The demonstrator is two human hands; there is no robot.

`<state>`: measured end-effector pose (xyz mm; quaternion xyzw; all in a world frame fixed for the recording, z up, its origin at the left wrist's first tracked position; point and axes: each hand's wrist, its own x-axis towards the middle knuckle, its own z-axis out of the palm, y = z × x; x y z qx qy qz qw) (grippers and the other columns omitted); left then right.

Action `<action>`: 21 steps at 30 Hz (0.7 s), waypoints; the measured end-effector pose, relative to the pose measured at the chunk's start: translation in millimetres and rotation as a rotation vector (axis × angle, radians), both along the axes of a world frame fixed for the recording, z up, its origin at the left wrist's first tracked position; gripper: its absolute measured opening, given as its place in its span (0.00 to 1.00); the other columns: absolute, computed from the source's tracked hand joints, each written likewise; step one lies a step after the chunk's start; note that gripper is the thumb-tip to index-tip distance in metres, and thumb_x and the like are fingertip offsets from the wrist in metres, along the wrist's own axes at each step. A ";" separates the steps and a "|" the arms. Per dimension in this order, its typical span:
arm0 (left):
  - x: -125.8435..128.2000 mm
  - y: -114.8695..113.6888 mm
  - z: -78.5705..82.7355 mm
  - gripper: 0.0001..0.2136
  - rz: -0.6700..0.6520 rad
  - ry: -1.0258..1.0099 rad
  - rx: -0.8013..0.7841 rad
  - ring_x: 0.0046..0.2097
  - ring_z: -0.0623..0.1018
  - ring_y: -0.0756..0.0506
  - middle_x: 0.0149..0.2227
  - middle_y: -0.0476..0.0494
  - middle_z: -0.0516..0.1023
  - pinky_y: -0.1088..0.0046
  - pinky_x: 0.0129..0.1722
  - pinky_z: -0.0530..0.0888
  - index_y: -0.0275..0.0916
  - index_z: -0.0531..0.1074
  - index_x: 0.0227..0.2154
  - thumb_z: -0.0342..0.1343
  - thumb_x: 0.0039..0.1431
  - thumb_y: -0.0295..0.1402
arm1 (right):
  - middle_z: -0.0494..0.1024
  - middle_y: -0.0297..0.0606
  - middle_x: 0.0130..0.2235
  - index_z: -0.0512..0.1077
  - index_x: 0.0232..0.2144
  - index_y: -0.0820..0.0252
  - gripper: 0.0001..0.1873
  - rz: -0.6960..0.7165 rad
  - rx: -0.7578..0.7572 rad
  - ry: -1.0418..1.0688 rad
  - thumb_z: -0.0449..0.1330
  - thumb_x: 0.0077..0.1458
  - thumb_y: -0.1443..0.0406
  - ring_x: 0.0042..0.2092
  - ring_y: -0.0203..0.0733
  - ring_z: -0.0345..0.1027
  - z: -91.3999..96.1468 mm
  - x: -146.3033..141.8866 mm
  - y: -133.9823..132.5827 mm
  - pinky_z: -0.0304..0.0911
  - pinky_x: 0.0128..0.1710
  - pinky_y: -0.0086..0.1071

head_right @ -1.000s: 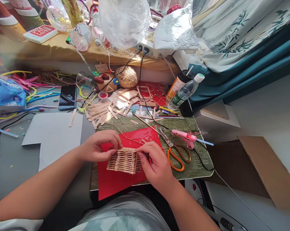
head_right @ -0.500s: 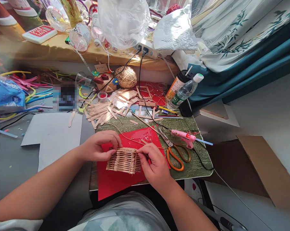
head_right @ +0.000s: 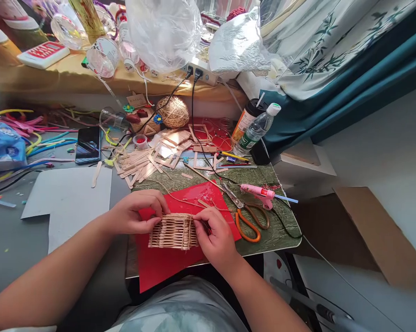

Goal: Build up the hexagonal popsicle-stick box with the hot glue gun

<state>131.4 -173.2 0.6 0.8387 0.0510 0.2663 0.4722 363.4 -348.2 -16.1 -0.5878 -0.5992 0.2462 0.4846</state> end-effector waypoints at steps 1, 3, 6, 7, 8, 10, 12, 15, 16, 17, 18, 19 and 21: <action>-0.7 0.6 0.6 0.08 -0.011 0.001 0.012 0.42 0.82 0.47 0.40 0.44 0.84 0.70 0.46 0.78 0.42 0.76 0.35 0.62 0.57 0.21 | 0.77 0.38 0.41 0.76 0.45 0.52 0.07 -0.004 -0.006 0.016 0.60 0.69 0.69 0.43 0.44 0.73 -2.2 -0.3 -0.4 0.69 0.43 0.39; -2.8 1.7 2.5 0.09 -0.037 0.006 0.038 0.42 0.82 0.46 0.42 0.43 0.84 0.71 0.46 0.78 0.42 0.77 0.37 0.63 0.59 0.21 | 0.77 0.38 0.40 0.76 0.45 0.52 0.06 -0.011 -0.010 0.056 0.60 0.70 0.68 0.43 0.44 0.72 -6.4 -1.7 -0.9 0.69 0.43 0.39; -6.2 2.8 6.7 0.08 -0.062 0.041 0.063 0.43 0.83 0.47 0.43 0.42 0.84 0.73 0.44 0.78 0.42 0.77 0.38 0.63 0.60 0.21 | 0.76 0.38 0.39 0.76 0.44 0.52 0.05 -0.033 0.002 0.114 0.60 0.70 0.66 0.41 0.44 0.72 -11.1 -5.3 -0.6 0.69 0.42 0.38; -7.0 3.0 8.3 0.08 -0.066 0.058 0.067 0.43 0.83 0.47 0.43 0.42 0.84 0.74 0.44 0.78 0.41 0.77 0.38 0.63 0.61 0.21 | 0.76 0.38 0.39 0.76 0.44 0.52 0.04 -0.043 0.006 0.128 0.60 0.70 0.66 0.41 0.44 0.72 -12.0 -6.6 -0.2 0.69 0.42 0.38; -7.7 3.2 10.0 0.07 -0.069 0.079 0.067 0.43 0.83 0.48 0.44 0.42 0.84 0.74 0.43 0.79 0.41 0.76 0.38 0.63 0.62 0.22 | 0.76 0.38 0.39 0.75 0.43 0.52 0.04 -0.051 0.008 0.139 0.60 0.70 0.65 0.41 0.44 0.72 -12.7 -7.6 0.1 0.69 0.42 0.38; -8.0 3.5 12.9 0.06 -0.072 0.121 0.067 0.43 0.83 0.48 0.44 0.41 0.84 0.74 0.43 0.79 0.41 0.76 0.37 0.62 0.63 0.23 | 0.76 0.38 0.39 0.75 0.43 0.53 0.03 -0.065 0.005 0.153 0.60 0.70 0.64 0.42 0.44 0.71 -13.6 -8.9 0.5 0.69 0.42 0.38; -7.7 3.3 15.0 0.05 -0.065 0.148 0.073 0.43 0.83 0.47 0.43 0.41 0.84 0.74 0.43 0.79 0.41 0.76 0.38 0.61 0.65 0.24 | 0.76 0.38 0.39 0.75 0.43 0.53 0.03 -0.071 -0.003 0.165 0.60 0.70 0.64 0.42 0.44 0.71 -14.4 -9.5 0.3 0.69 0.42 0.38; -7.3 2.1 16.3 0.05 -0.039 0.134 0.121 0.43 0.84 0.46 0.43 0.40 0.84 0.72 0.43 0.80 0.41 0.77 0.39 0.62 0.64 0.25 | 0.76 0.38 0.40 0.75 0.43 0.53 0.03 -0.078 -0.017 0.190 0.60 0.70 0.63 0.42 0.44 0.72 -15.4 -10.2 -0.5 0.69 0.43 0.39; -7.4 1.4 16.5 0.05 -0.030 0.122 0.146 0.42 0.84 0.46 0.43 0.40 0.84 0.72 0.43 0.80 0.42 0.77 0.39 0.62 0.64 0.25 | 0.76 0.38 0.40 0.75 0.43 0.53 0.03 -0.080 -0.018 0.201 0.60 0.71 0.63 0.42 0.44 0.72 -15.8 -10.8 -0.7 0.69 0.43 0.38; -7.5 0.6 16.7 0.05 -0.021 0.112 0.174 0.42 0.84 0.46 0.43 0.39 0.84 0.72 0.42 0.79 0.42 0.77 0.39 0.63 0.63 0.25 | 0.76 0.38 0.40 0.75 0.43 0.53 0.03 -0.084 -0.018 0.213 0.60 0.71 0.63 0.42 0.43 0.72 -16.1 -11.4 -0.8 0.69 0.43 0.38; -7.6 -0.3 17.0 0.05 -0.013 0.108 0.201 0.41 0.83 0.46 0.42 0.39 0.84 0.72 0.42 0.79 0.42 0.77 0.38 0.63 0.63 0.25 | 0.76 0.38 0.40 0.75 0.43 0.53 0.03 -0.089 -0.016 0.223 0.60 0.71 0.62 0.42 0.43 0.72 -16.5 -12.2 -0.8 0.69 0.43 0.38; -7.7 -1.1 17.3 0.05 -0.004 0.107 0.225 0.41 0.83 0.46 0.42 0.40 0.84 0.73 0.41 0.78 0.42 0.76 0.37 0.63 0.63 0.25 | 0.75 0.38 0.40 0.75 0.43 0.53 0.04 -0.095 -0.011 0.231 0.60 0.71 0.62 0.42 0.43 0.72 -17.0 -13.1 -0.7 0.69 0.43 0.38; -7.8 -2.2 18.0 0.04 0.006 0.110 0.273 0.40 0.83 0.47 0.42 0.40 0.84 0.72 0.40 0.78 0.42 0.75 0.36 0.62 0.63 0.25 | 0.75 0.37 0.39 0.75 0.42 0.53 0.04 -0.106 0.000 0.245 0.60 0.71 0.62 0.41 0.43 0.72 -18.0 -14.5 -0.6 0.69 0.43 0.38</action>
